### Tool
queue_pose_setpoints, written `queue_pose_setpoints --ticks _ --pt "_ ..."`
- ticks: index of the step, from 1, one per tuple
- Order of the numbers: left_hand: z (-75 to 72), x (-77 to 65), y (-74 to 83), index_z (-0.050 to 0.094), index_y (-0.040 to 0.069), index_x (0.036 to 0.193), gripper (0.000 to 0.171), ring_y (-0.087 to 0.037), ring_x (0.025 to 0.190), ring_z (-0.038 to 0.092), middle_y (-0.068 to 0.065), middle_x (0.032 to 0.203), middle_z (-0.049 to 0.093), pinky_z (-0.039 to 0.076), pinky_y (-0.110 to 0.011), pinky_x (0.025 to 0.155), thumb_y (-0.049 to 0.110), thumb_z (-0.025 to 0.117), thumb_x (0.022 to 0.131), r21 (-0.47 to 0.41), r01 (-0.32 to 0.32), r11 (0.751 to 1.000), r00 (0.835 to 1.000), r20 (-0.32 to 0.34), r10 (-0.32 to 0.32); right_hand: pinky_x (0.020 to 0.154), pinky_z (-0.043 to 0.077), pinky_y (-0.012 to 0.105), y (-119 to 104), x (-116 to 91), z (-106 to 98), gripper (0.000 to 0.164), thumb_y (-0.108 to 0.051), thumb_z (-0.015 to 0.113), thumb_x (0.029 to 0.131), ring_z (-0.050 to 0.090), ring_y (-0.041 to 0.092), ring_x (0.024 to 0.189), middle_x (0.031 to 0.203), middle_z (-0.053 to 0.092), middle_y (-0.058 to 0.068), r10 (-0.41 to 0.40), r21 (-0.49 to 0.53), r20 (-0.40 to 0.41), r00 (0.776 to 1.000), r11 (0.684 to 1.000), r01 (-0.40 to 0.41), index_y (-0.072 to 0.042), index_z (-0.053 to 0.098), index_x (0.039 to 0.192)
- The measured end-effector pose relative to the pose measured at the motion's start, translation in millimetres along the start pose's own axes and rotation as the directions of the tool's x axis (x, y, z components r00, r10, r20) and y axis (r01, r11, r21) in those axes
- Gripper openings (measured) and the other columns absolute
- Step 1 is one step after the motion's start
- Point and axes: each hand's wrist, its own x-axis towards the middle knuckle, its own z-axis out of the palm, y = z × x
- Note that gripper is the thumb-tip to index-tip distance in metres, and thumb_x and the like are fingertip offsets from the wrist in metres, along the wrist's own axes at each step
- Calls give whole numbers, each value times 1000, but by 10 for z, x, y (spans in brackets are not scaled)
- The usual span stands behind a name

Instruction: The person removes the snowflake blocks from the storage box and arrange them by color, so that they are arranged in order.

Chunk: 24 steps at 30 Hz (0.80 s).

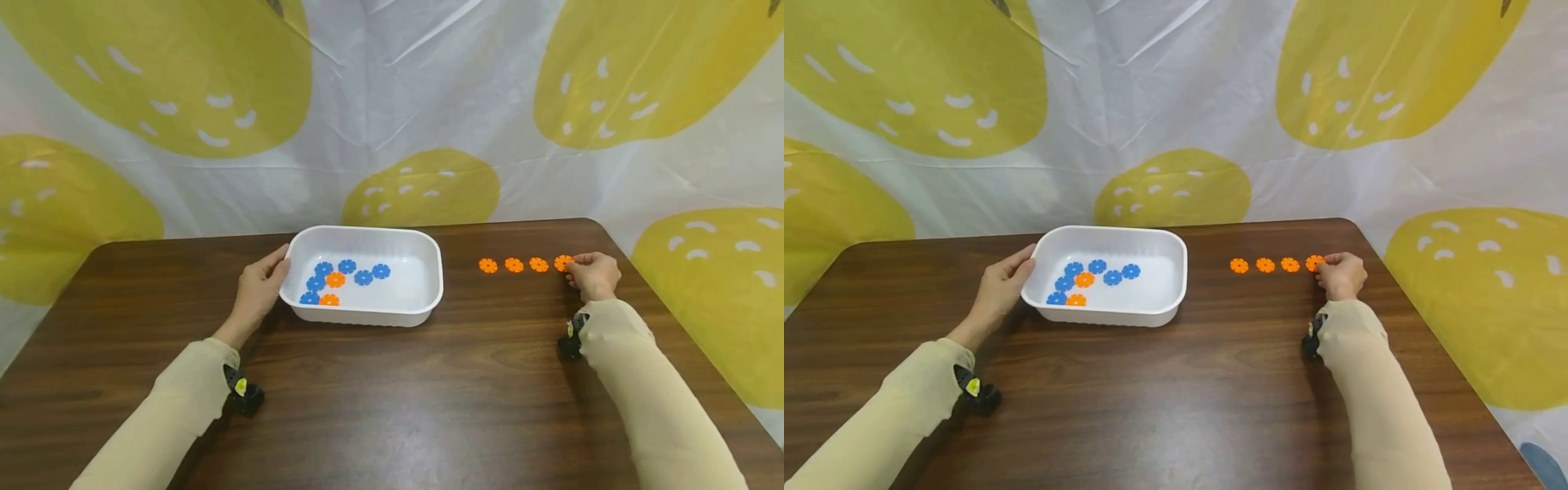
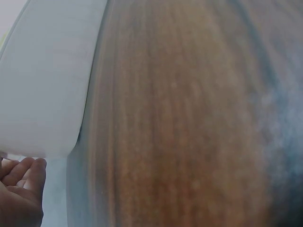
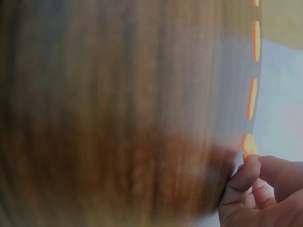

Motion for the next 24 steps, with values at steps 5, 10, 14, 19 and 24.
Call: queue_pose_setpoints --ticks 5,10,14,19,24 --pt "-3 7 -16 46 5 139 44 -28 130 44 -14 141 45 41 -41 103 22 48 99 -1 -5 1000 1000 5 5 50 52 20 -11 0 -7 28 -9 57 88 53 0 48 59 51 -9 6 -29 6 1000 1000 -5 5 57 113" --pt "0 8 -11 46 5 139 43 -29 130 45 -14 141 45 41 -41 103 22 48 99 3 -6 1000 1000 2 6 49 52 19 -8 20 -15 25 -8 58 88 52 0 46 56 51 -9 10 -28 24 1000 1000 -9 6 58 109" --pt "0 8 -1 46 4 138 43 -29 129 45 -15 140 45 41 -41 103 20 49 99 6 -15 1000 1000 -5 15 49 51 18 -11 32 -20 23 -7 58 88 52 0 45 52 51 -10 13 -18 33 999 1000 -12 6 58 107" --pt "-1 11 -12 46 4 138 43 -29 129 45 -15 141 45 41 -41 103 21 48 99 13 -18 1000 1000 -3 18 47 51 18 -24 27 -19 22 -7 59 87 51 0 44 49 51 -11 13 -26 30 999 1000 -12 6 58 105" --pt "5 12 -25 46 4 138 43 -29 128 46 -15 140 46 42 -40 102 20 49 99 7 -23 1000 1000 -6 23 46 50 18 -23 25 -21 21 -6 58 87 51 0 42 47 50 -11 7 -49 26 1000 999 -6 7 59 103"
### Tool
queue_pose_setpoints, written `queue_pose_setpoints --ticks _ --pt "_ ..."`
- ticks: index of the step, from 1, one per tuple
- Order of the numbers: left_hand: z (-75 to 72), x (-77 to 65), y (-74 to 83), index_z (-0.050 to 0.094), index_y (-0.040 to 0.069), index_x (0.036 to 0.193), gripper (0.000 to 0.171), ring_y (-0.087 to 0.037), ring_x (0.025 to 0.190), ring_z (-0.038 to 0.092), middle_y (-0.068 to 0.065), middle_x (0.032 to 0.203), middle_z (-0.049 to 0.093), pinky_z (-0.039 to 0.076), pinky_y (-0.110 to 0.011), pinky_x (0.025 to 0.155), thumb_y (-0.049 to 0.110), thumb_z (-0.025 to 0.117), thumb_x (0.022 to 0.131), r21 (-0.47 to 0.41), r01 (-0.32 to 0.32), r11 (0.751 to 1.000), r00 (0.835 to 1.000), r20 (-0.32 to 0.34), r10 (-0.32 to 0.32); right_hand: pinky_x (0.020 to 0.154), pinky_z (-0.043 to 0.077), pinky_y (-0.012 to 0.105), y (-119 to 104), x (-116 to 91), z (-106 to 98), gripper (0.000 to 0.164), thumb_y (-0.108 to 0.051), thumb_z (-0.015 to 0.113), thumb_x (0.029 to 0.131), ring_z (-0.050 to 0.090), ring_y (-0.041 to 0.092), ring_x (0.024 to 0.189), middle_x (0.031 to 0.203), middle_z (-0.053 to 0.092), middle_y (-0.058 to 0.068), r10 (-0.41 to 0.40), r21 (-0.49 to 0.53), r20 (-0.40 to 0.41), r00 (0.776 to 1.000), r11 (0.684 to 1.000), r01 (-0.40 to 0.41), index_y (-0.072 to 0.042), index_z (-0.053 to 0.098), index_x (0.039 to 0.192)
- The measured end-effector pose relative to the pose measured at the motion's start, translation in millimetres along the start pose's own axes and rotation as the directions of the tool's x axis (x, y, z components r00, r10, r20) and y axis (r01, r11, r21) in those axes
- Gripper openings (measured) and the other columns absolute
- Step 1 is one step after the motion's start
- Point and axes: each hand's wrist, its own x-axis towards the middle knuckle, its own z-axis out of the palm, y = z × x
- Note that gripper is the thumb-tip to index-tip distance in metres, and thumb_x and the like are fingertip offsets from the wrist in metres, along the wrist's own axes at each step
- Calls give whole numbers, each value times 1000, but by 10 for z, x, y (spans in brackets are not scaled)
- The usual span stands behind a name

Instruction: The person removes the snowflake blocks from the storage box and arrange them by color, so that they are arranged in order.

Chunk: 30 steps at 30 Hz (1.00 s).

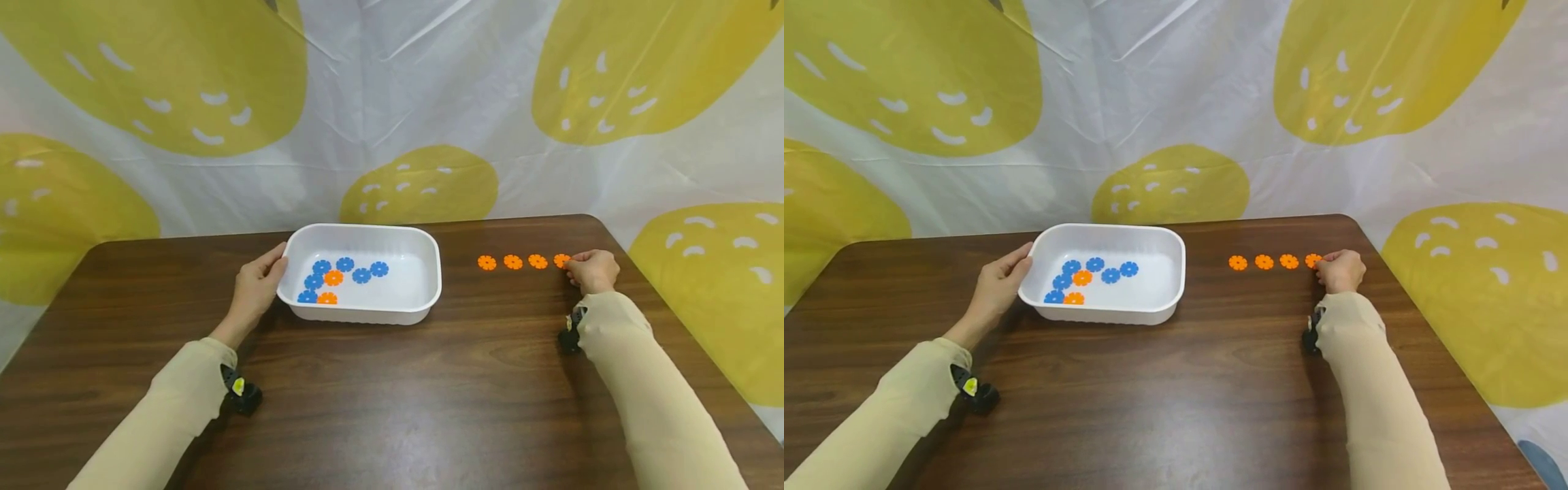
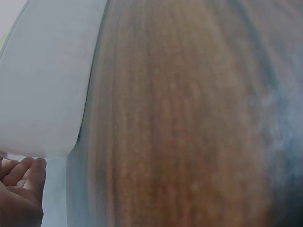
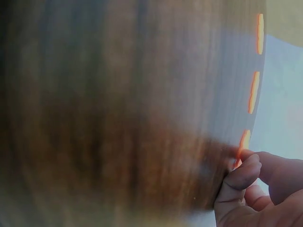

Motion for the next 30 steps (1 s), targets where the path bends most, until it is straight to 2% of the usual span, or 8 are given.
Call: queue_pose_setpoints --ticks 8,15,20,25,30 --pt "1 5 12 48 4 137 42 -28 127 47 -15 139 47 43 -39 101 19 49 98 -9 13 1000 1000 -17 -13 47 51 18 -30 2 -11 22 -6 58 86 51 0 44 50 51 -10 0 8 3 1000 1000 0 6 58 104" --pt "12 12 -6 48 4 137 42 -28 126 48 -15 139 47 44 -39 100 19 49 98 -14 16 1000 1000 -16 -16 49 52 18 16 -5 -9 26 -9 57 90 53 -2 47 60 50 -8 5 102 17 1000 995 -7 7 55 110" --pt "11 5 5 47 4 137 42 -28 127 48 -15 139 47 44 -40 100 19 49 98 -12 15 1000 1000 -11 -15 49 51 17 -3 -50 -6 32 -12 55 92 52 -2 48 61 50 -12 1 132 21 1000 991 -4 7 52 118" --pt "-2 -3 4 48 4 137 42 -29 126 48 -15 138 48 44 -40 100 20 50 98 0 14 1000 1000 -21 -14 49 51 16 -105 -130 57 40 -15 54 93 53 -2 48 61 51 -18 -79 160 20 997 984 75 9 49 125" --pt "9 6 6 50 5 136 41 -28 124 50 -15 137 49 45 -41 99 20 51 98 11 4 1000 1000 -29 -4 52 51 16 -271 -277 160 41 -17 53 95 53 -2 51 63 52 -19 -209 135 45 977 970 201 10 49 125"
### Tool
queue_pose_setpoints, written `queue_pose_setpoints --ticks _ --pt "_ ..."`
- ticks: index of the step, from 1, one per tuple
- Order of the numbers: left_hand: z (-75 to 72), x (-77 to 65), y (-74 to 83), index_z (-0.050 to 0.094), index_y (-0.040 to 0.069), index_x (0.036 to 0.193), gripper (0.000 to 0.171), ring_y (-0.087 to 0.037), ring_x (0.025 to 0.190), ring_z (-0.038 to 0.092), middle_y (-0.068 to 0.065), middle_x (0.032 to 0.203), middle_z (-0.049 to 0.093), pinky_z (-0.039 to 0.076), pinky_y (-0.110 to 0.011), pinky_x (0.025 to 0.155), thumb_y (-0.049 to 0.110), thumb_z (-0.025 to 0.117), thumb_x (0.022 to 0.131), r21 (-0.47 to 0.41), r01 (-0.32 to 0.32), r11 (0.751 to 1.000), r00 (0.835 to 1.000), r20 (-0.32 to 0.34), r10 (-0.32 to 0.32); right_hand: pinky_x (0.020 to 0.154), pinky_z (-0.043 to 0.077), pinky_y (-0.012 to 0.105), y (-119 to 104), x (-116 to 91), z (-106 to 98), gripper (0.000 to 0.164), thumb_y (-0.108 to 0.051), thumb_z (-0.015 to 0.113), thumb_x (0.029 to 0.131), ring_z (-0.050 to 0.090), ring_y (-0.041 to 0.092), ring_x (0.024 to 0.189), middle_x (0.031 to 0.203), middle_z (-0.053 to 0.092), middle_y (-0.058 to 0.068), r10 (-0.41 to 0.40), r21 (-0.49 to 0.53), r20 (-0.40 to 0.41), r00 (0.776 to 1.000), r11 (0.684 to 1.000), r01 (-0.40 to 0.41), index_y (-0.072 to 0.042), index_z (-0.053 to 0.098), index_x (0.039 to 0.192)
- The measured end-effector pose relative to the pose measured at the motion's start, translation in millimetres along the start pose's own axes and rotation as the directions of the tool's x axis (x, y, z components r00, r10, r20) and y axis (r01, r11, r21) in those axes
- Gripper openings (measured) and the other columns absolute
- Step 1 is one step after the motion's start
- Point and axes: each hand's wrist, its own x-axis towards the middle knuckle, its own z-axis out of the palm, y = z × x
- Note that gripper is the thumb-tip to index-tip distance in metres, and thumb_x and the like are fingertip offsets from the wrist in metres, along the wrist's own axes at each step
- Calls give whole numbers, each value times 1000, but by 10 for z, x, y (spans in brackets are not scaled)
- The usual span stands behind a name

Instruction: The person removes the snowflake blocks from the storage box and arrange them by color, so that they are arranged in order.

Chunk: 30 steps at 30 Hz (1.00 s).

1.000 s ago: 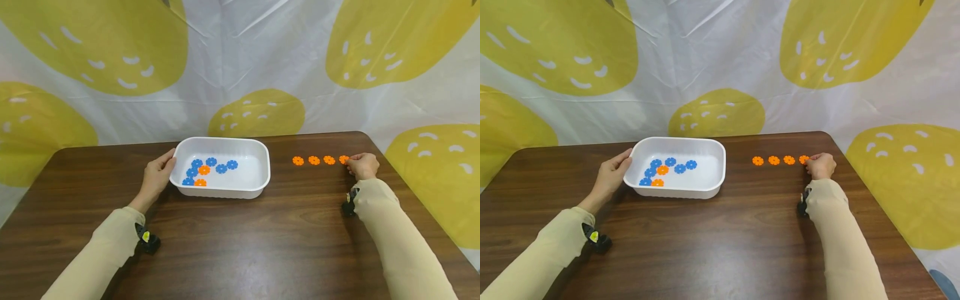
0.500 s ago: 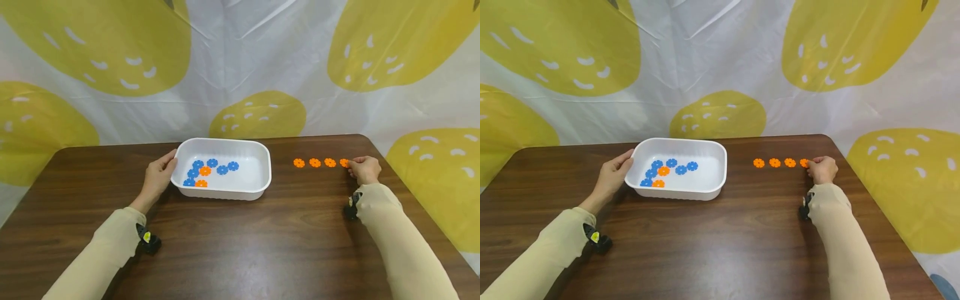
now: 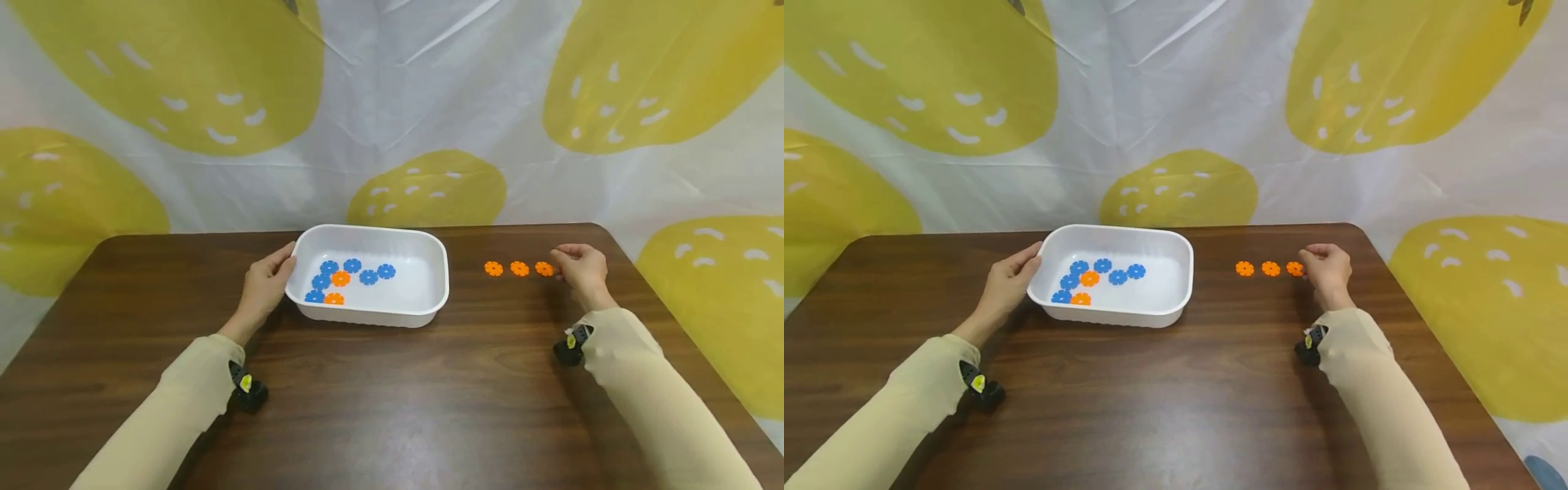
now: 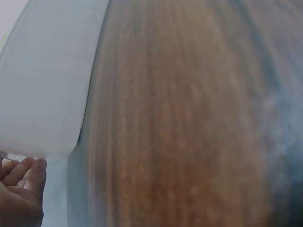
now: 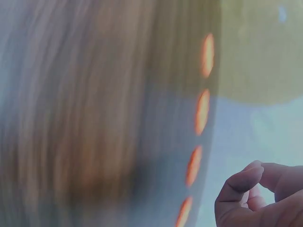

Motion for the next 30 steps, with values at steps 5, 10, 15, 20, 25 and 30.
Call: queue_pose_setpoints --ticks 5,10,15,20,25,30 --pt "32 4 22 50 4 135 40 -28 125 49 -15 137 50 44 -40 101 18 51 98 -14 -4 1000 1000 1 4 52 50 14 -207 -113 192 34 -13 54 94 53 -2 53 63 53 -16 -88 106 50 995 991 82 11 50 118" --pt "43 12 20 50 3 135 40 -28 125 49 -15 136 50 44 -39 101 17 51 98 -20 -15 1000 1000 -3 15 52 50 15 -420 -236 398 34 -13 55 94 52 -1 54 67 53 -13 -158 168 128 979 977 136 10 50 118" --pt "49 13 10 51 3 135 40 -26 124 50 -15 135 51 44 -38 100 17 51 97 -24 -12 1000 1000 -5 12 52 49 16 -626 -396 617 36 -13 56 94 51 1 54 68 52 -10 -209 244 207 956 957 156 11 49 120" --pt "50 9 6 51 4 135 39 -25 124 50 -14 136 51 45 -37 100 17 51 97 -23 -11 1000 1000 -7 11 49 45 14 -804 -541 875 31 -9 58 92 48 3 53 66 52 -6 -266 299 250 931 936 187 12 52 115" --pt "50 10 4 51 4 134 39 -26 124 50 -15 136 51 45 -38 100 17 51 97 -31 -16 999 1000 -9 16 48 43 16 -966 -687 1149 26 -6 59 91 46 7 53 68 50 1 -287 303 317 904 934 191 10 56 112" --pt "43 9 -2 51 4 135 39 -25 125 50 -14 136 51 45 -38 100 17 51 97 -28 -10 1000 1000 -6 10 48 43 16 -1086 -820 1441 22 -4 61 90 46 8 53 68 50 1 -307 260 400 864 942 214 8 59 108"
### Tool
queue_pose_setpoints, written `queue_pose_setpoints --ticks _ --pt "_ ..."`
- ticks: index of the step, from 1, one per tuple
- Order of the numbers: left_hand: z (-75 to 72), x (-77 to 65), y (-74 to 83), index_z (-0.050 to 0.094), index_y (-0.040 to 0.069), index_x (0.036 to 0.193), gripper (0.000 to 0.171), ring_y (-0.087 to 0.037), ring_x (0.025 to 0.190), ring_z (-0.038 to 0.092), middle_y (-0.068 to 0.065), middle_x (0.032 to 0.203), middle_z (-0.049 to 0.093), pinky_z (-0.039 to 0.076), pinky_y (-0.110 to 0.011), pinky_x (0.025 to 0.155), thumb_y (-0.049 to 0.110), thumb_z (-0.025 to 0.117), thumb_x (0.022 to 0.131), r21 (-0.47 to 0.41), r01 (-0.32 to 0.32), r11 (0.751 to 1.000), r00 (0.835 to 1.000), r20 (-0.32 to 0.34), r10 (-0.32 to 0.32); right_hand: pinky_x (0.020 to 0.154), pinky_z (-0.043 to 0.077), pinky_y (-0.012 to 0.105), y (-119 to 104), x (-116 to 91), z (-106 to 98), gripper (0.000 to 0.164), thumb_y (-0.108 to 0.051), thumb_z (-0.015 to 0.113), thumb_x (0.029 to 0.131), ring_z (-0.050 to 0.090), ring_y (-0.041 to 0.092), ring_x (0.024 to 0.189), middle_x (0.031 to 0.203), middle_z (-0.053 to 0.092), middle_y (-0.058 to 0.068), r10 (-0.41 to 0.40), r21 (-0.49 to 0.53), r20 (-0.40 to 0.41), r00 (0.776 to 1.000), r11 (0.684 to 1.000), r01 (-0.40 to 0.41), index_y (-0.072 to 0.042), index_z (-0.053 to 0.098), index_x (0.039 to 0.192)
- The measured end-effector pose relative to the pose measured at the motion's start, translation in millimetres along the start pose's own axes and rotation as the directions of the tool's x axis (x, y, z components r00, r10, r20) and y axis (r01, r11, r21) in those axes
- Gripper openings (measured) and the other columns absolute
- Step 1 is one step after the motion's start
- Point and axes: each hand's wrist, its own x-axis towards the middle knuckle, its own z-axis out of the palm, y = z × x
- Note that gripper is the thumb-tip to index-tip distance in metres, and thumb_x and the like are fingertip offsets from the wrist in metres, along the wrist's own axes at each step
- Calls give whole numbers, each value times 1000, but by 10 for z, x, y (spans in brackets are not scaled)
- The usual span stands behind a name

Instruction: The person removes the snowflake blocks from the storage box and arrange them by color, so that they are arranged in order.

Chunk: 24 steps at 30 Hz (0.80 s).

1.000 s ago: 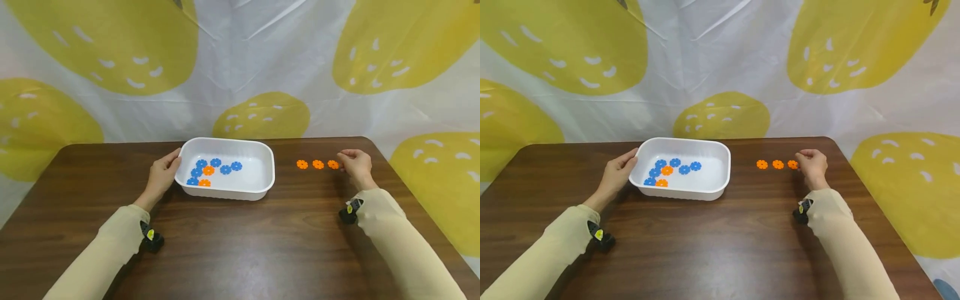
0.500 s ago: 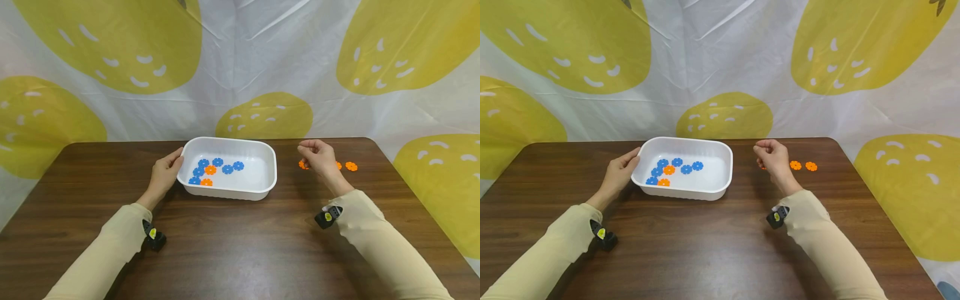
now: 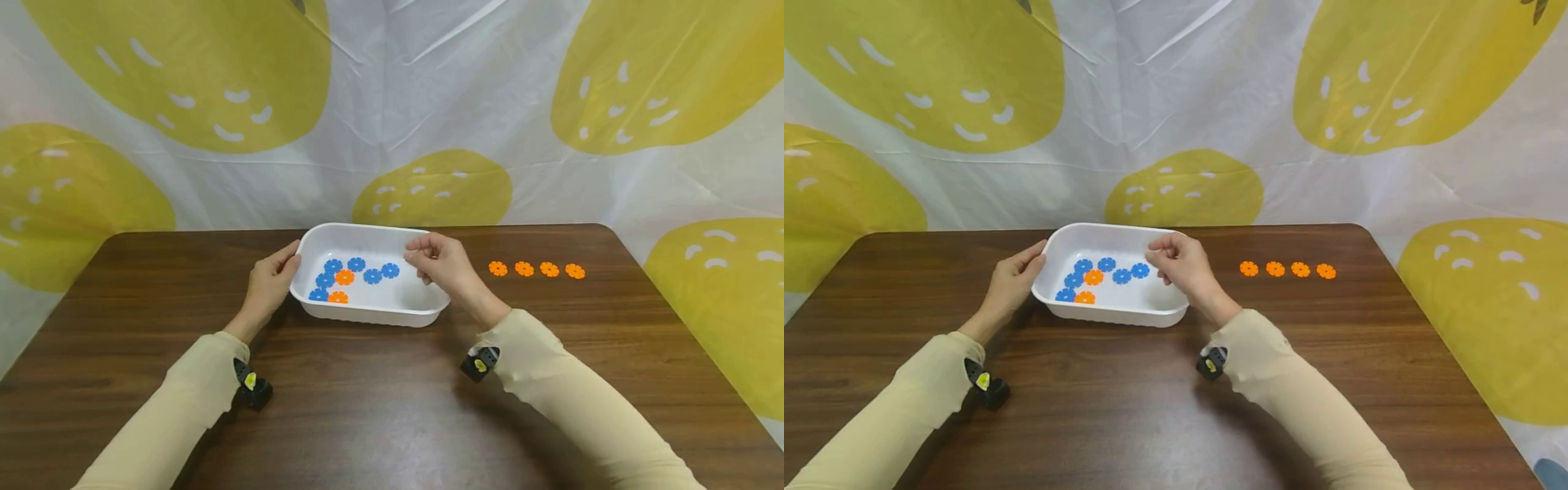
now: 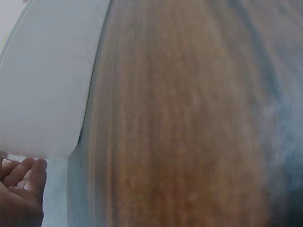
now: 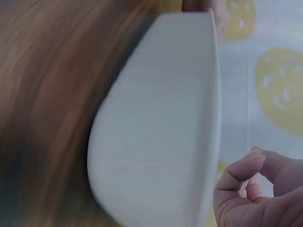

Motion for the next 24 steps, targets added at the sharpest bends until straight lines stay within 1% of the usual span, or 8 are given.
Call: queue_pose_setpoints --ticks 5,8,10,12,15,19,24 --pt "-8 9 -12 51 4 135 40 -26 125 50 -14 136 50 45 -38 100 17 51 97 11 -4 1000 1000 1 4 46 41 16 1 68 291 22 -1 62 87 46 7 52 62 50 -1 -8 -41 107 994 999 13 10 60 105" --pt "-5 9 -18 51 4 135 40 -26 124 50 -15 136 51 46 -38 99 17 51 97 7 -7 1000 1000 -2 7 48 43 16 15 105 421 23 0 64 85 47 6 53 61 50 -2 6 -79 180 984 997 8 10 60 105" --pt "0 14 -21 51 4 135 40 -26 124 50 -15 136 51 46 -39 98 17 51 97 6 -6 1000 1000 -2 6 49 44 17 20 131 489 23 -1 65 85 48 7 54 62 51 -2 30 -108 224 974 994 -5 10 61 105" --pt "9 27 -27 51 4 134 39 -26 124 51 -15 135 51 46 -38 98 17 52 97 2 -3 1000 1000 -6 3 49 44 17 30 165 546 23 -1 66 84 49 8 55 62 51 -2 49 -131 254 966 991 -16 9 61 104" --pt "13 24 -28 51 4 134 39 -26 124 50 -15 135 51 45 -38 99 17 51 97 0 -2 1000 1000 -10 2 49 44 17 44 203 620 23 -1 67 83 49 8 55 62 50 -2 77 -150 274 959 988 -36 9 62 103" --pt "15 21 -22 52 4 134 39 -25 125 50 -14 135 51 45 -38 100 17 52 97 -7 -4 1000 1000 -14 4 49 45 16 69 250 690 23 0 68 82 48 7 53 61 47 -1 102 -153 279 955 986 -60 10 62 102" --pt "6 16 -16 51 4 134 40 -25 126 49 -14 136 51 44 -37 101 18 51 97 -13 6 1000 1000 -11 -6 50 47 18 100 286 752 21 0 69 81 48 9 51 61 48 1 141 -169 287 947 981 -95 8 62 100"
